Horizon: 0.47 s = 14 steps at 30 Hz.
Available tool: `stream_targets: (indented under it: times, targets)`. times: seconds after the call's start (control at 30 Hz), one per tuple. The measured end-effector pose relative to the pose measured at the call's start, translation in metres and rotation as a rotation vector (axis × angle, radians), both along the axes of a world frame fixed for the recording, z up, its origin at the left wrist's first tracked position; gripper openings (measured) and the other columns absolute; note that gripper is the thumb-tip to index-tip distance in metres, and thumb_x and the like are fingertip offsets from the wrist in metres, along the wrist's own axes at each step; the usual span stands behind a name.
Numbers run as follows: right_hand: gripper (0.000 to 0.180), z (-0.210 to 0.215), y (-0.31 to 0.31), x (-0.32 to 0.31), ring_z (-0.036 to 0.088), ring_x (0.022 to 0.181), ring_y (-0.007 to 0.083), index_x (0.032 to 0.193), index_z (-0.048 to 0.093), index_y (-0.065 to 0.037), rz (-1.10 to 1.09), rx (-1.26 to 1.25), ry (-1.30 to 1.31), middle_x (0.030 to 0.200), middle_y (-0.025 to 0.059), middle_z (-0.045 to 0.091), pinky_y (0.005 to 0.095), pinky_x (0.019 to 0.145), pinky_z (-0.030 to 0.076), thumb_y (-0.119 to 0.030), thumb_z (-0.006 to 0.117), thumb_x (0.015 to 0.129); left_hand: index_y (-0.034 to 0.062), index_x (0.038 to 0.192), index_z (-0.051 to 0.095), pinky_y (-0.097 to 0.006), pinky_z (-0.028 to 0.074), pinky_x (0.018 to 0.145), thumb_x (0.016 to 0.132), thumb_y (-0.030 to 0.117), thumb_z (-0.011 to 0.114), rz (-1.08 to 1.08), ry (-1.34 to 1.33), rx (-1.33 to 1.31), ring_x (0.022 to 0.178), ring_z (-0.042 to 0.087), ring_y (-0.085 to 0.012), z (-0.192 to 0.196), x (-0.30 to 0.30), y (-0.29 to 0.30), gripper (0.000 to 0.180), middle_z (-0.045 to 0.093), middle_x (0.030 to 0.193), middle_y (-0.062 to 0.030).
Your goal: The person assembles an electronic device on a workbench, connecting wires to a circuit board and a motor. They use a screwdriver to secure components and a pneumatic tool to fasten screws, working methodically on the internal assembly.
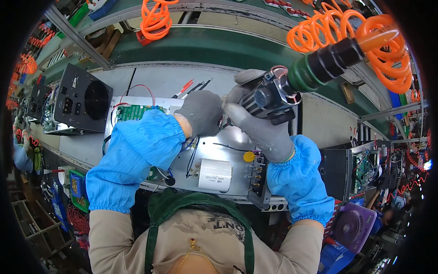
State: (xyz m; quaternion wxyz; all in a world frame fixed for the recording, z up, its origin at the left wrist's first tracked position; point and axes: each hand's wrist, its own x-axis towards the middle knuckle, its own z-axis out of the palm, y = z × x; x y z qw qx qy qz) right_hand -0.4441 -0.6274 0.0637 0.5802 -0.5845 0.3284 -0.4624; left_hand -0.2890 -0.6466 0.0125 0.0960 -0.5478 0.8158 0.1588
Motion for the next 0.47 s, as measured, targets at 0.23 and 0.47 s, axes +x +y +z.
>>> stream_targets:
  times: [0.23, 0.47]
  targets:
    - [0.049, -0.0047, 0.0014, 0.0009, 0.057, 0.074, 0.0169, 0.118, 0.043, -0.007, 0.039, -0.009, -0.006, 0.076, 0.0038, 0.056, 0.0462, 0.091, 0.047, -0.003, 0.064, 0.073, 0.0054, 0.077, 0.069, -0.037, 0.054, 0.064, 0.066, 0.021, 0.066, 0.003, -0.005, 0.01, 0.07, 0.067, -0.0282, 0.0007, 0.0014, 0.0002, 0.019, 0.066, 0.072, -0.0136]
    - [0.045, -0.008, 0.0048, 0.0018, 0.063, 0.081, 0.0136, 0.114, 0.049, -0.001, 0.051, -0.02, 0.028, 0.084, 0.0054, 0.063, 0.03, 0.075, 0.053, 0.005, 0.067, 0.074, 0.0082, 0.077, 0.07, -0.039, 0.054, 0.067, 0.066, 0.02, 0.066, -0.016, 0.002, 0.027, 0.072, 0.068, -0.0282, -0.0014, 0.0012, -0.0013, 0.017, 0.067, 0.074, -0.0116]
